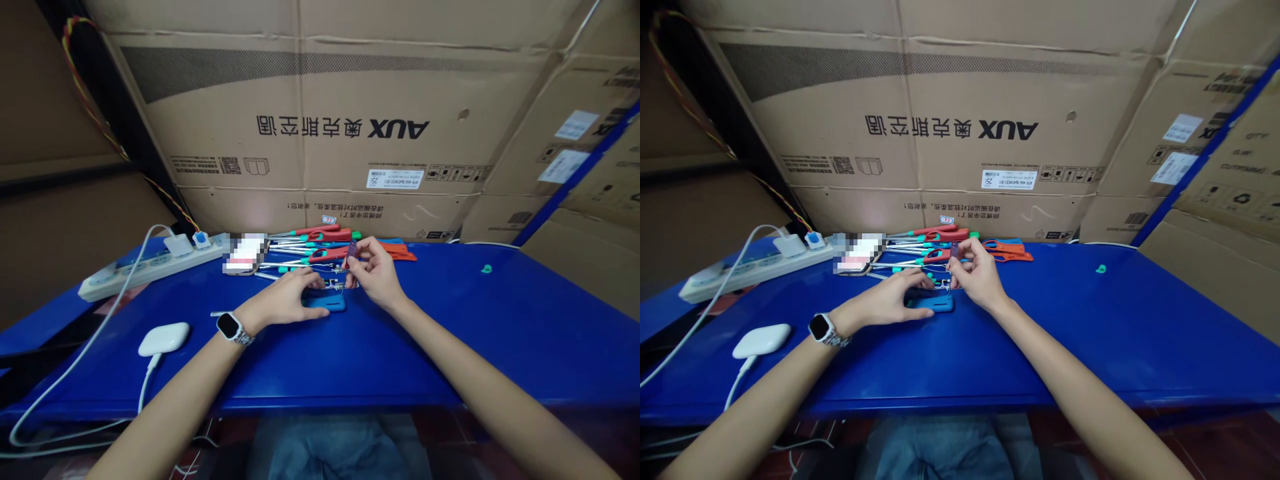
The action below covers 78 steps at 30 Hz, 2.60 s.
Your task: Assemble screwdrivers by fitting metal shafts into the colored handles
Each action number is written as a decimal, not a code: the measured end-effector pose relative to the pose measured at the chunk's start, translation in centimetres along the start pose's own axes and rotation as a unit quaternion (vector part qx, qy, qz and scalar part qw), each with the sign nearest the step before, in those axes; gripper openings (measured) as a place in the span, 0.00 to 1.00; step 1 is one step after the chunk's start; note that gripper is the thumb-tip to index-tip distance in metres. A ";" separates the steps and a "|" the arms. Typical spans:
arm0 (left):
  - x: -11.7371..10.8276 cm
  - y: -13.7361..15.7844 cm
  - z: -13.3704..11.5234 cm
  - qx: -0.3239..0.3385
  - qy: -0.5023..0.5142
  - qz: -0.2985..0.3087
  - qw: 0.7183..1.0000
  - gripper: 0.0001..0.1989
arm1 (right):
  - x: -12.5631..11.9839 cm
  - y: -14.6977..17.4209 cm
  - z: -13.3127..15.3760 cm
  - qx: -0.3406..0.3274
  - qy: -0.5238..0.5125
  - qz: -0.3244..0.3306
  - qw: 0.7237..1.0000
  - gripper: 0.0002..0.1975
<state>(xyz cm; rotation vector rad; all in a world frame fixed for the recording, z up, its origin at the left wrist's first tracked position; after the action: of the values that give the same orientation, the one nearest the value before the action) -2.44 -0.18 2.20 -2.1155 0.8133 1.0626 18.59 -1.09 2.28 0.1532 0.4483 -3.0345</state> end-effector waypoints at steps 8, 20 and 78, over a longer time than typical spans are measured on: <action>1.6 -0.7 0.2 0.039 0.010 0.015 0.999 0.18 | 0.3 0.3 -0.6 -0.027 0.037 0.022 0.999 0.13; 1.7 -0.6 0.9 0.033 0.035 0.010 0.999 0.17 | 0.6 0.4 -0.8 -0.019 0.047 0.030 0.998 0.11; -0.5 -4.9 -1.7 0.119 0.251 -0.224 0.934 0.12 | 0.7 0.6 0.3 0.014 0.009 0.080 0.997 0.17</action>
<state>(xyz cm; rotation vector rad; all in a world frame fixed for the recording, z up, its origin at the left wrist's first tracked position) 1.74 1.66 4.68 -2.2313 0.5936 0.1711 17.96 -1.78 2.32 0.2080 0.3740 -2.8857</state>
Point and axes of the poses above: each hand's wrist, its own y-axis away from the middle knuckle, its own x-axis out of the palm, z = x × y, the point moved 1 cm from there along -y, towards the middle knuckle, and after that the axes turned 8 degrees about x, right-handed, at the moved point
